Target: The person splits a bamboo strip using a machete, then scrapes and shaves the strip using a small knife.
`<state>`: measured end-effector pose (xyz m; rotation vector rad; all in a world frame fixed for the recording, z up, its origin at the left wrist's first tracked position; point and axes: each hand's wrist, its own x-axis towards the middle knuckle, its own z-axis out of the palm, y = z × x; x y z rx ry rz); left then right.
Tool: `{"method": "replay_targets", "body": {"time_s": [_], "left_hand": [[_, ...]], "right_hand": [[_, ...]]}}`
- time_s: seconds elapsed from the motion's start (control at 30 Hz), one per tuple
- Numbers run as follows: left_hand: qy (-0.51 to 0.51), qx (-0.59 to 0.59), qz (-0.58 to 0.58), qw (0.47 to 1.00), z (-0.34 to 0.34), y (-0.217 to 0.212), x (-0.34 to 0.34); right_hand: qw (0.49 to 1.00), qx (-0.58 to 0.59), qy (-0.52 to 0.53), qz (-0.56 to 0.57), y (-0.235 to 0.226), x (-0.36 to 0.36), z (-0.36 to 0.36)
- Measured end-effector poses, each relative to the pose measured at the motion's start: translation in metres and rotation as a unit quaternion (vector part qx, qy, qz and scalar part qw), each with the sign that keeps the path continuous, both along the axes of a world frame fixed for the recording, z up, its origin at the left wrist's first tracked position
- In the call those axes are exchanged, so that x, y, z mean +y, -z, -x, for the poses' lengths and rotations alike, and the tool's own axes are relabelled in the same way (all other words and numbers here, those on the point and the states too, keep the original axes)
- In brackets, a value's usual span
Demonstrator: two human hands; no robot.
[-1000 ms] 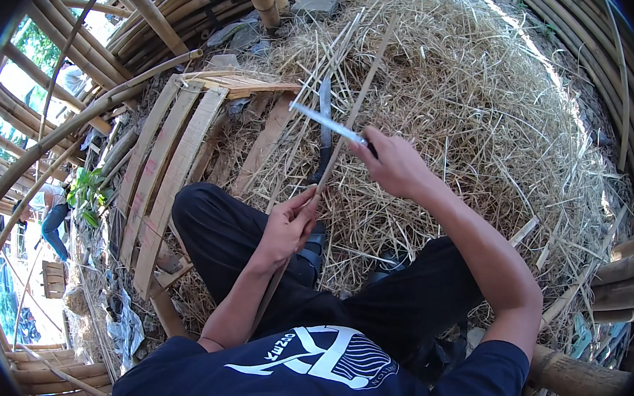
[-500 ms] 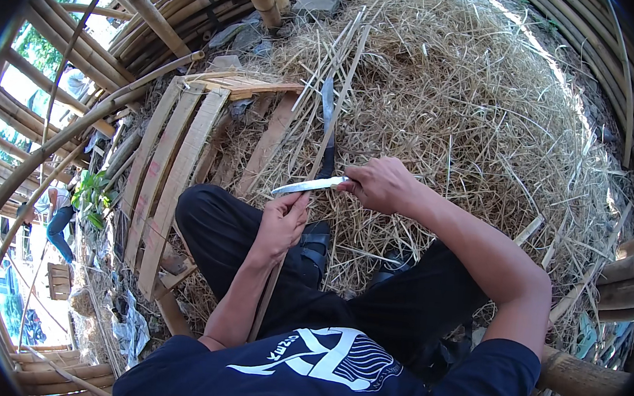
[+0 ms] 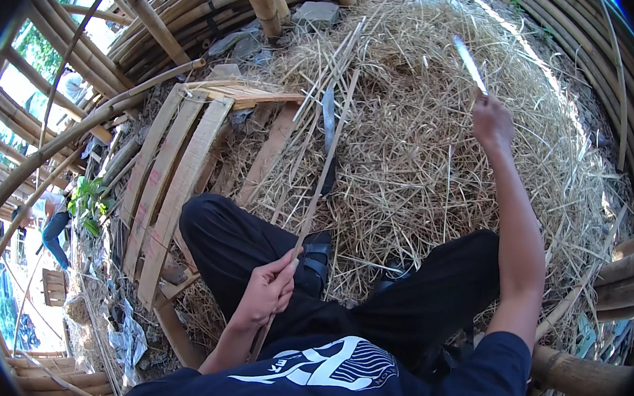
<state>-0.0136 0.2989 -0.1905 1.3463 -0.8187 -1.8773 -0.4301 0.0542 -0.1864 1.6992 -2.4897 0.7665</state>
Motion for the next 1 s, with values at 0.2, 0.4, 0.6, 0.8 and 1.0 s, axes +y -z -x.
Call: {"method": "replay_targets", "body": {"time_s": [0.2,0.4,0.6,0.8,1.0], "left_hand": [[-0.014,-0.038,0.056,0.998,0.007,0.000,-0.025],[0.058,-0.077,0.082,0.992,0.023,0.002,-0.028],[0.087,-0.077,0.095,0.989,0.031,0.006,-0.037],[0.046,-0.022,0.084,0.995,0.045,0.008,-0.053],[0.018,-0.025,0.138,0.990,0.054,0.012,-0.076]], "right_hand": [[0.939,-0.251,-0.200,-0.124,-0.012,0.040,-0.082],[0.898,-0.293,-0.277,-0.173,-0.017,0.063,-0.156],[0.877,-0.378,-0.245,-0.165,-0.001,0.058,-0.156],[0.874,-0.378,-0.272,-0.140,0.002,0.062,-0.158],[0.857,-0.297,-0.384,-0.172,-0.011,0.071,-0.162]]}}
